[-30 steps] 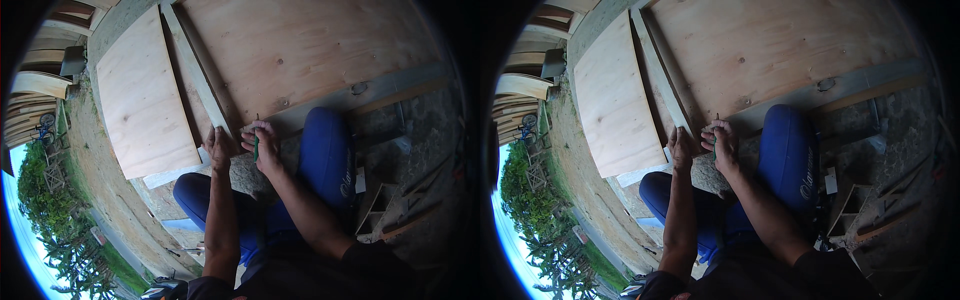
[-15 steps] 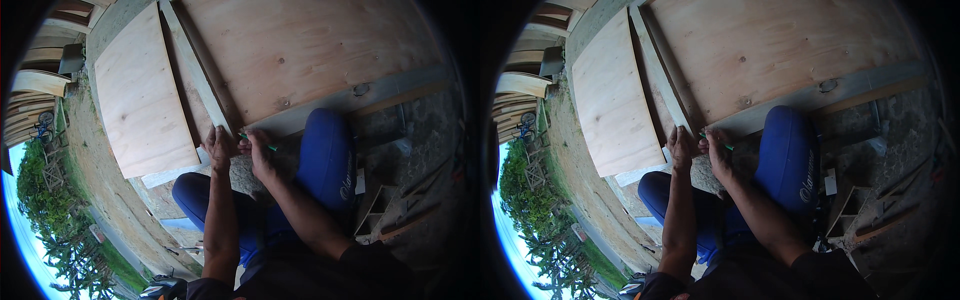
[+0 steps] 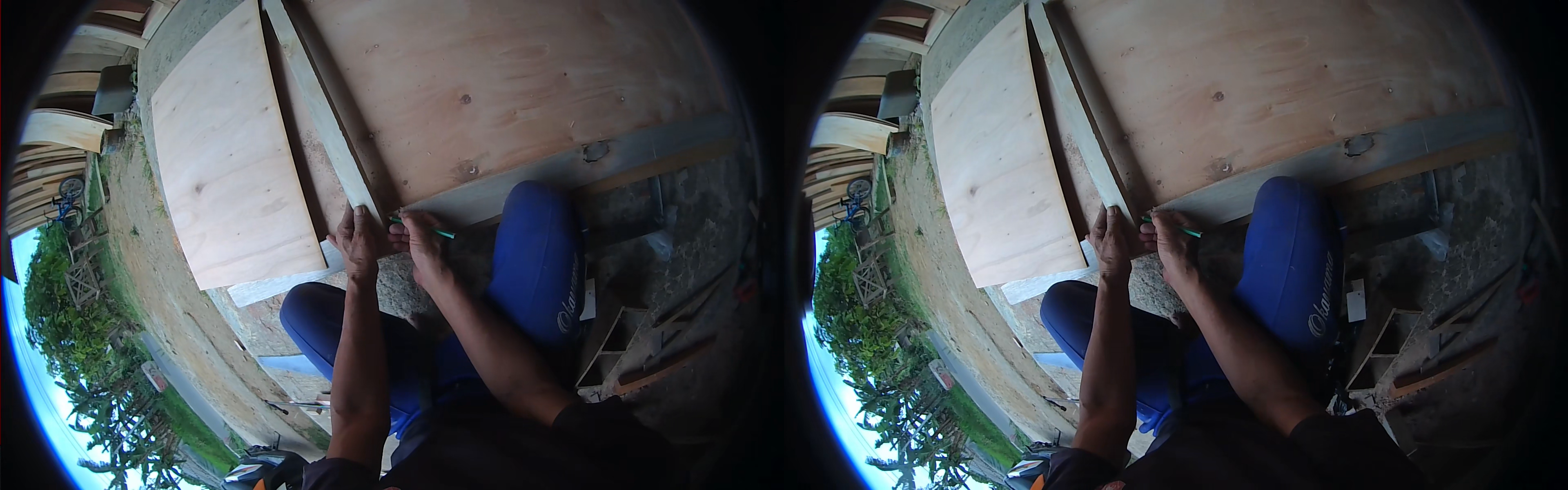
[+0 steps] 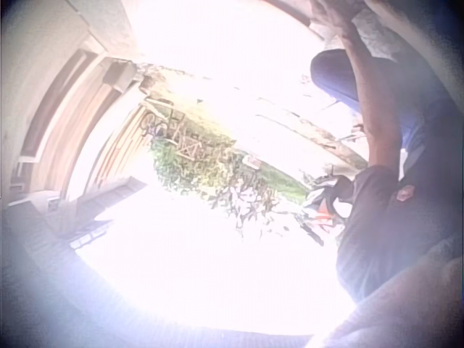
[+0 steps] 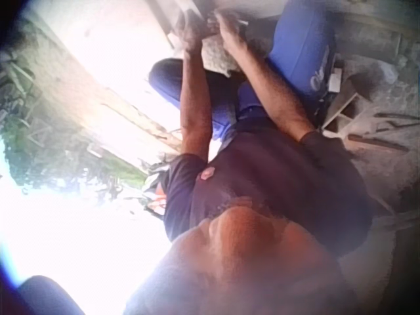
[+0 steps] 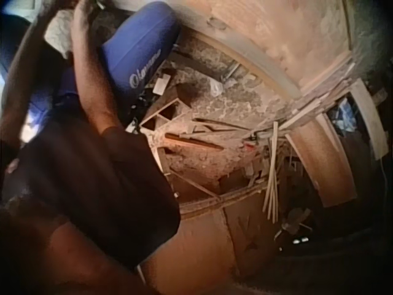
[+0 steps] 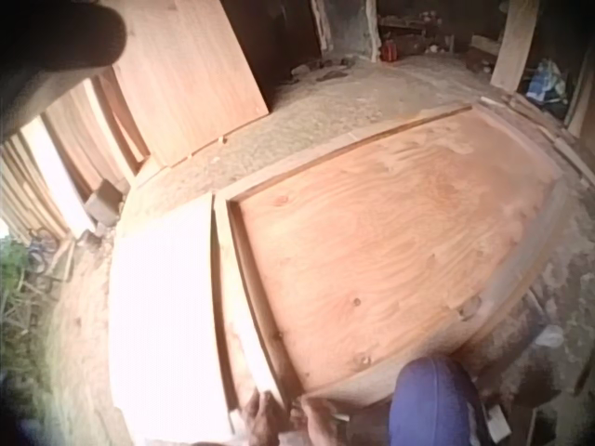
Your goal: The person measures and marks a wooden plank with a pencil and ruler, then cuts it using a hand saw. They position the cut plank onto a plywood sheet and secure it by hammering nails into the wood.
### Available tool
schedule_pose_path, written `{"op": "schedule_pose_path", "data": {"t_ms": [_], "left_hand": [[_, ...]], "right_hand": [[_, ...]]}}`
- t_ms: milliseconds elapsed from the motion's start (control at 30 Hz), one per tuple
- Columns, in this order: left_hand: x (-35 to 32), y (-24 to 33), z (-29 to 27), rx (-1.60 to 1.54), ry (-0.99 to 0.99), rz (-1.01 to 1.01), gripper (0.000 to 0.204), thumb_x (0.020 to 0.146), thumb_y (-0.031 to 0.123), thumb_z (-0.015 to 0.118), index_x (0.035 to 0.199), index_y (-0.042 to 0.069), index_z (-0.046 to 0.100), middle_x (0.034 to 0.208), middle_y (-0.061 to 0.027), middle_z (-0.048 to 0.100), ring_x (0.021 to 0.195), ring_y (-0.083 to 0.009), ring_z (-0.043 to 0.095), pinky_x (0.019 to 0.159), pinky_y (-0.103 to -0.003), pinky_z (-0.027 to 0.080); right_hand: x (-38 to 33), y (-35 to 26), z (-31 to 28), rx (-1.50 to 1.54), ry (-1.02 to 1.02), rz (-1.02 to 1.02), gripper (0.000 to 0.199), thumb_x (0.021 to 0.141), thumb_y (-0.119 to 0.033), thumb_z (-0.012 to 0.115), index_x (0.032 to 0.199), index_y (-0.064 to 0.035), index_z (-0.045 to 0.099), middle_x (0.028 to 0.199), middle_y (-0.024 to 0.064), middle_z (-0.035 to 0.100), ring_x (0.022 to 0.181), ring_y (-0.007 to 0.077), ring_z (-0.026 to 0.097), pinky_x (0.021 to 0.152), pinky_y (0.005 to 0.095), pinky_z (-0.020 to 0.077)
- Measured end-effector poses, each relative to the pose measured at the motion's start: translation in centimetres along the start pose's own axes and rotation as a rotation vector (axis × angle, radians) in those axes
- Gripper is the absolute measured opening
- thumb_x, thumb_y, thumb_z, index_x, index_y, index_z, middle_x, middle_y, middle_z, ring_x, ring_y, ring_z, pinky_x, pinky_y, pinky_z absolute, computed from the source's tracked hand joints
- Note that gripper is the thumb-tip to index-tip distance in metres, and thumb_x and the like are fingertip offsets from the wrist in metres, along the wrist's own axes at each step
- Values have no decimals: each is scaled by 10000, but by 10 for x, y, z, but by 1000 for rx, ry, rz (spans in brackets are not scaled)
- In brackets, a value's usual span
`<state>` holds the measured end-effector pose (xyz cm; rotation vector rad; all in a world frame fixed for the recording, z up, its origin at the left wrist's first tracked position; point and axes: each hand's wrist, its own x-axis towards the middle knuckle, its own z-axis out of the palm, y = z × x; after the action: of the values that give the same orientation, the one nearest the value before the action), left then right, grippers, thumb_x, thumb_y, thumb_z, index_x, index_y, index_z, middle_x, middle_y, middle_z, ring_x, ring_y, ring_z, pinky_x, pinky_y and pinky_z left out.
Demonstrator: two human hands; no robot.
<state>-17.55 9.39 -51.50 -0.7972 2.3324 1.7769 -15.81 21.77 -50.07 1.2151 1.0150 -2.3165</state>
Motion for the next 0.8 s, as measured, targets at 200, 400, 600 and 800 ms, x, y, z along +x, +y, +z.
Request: {"op": "schedule_pose_path", "data": {"t_ms": [200,400,600,800], "left_hand": [[2,-3,-1,27,-13,-11,355,1032,331,536,1196,43,663,866,24,625,803,-54,524,762,-233,427],[-2,6,1,57,-4,-23,364,1030,342,536,1190,44,670,889,7,636,841,-72,534,821,-245,420],[-3,8,0,102,6,6,387,1030,357,530,1199,39,670,883,-6,636,837,-88,535,825,-270,424],[-3,11,1,100,17,5,391,1027,364,537,1191,38,678,858,7,630,792,-70,522,779,-260,425]], "right_hand": [[1,0,0,-13,5,7,271,926,-291,658,1028,-40,647,815,94,702,674,177,681,604,289,538],[3,1,-1,-9,6,11,276,923,-292,662,1033,-39,650,818,97,704,680,182,684,613,295,544],[1,-2,-2,-9,-16,24,283,919,-292,661,1043,-37,649,823,102,701,699,188,687,633,304,548],[4,-3,-2,-67,-26,64,280,922,-311,635,1074,-76,634,870,87,701,752,192,692,663,314,555]]}}
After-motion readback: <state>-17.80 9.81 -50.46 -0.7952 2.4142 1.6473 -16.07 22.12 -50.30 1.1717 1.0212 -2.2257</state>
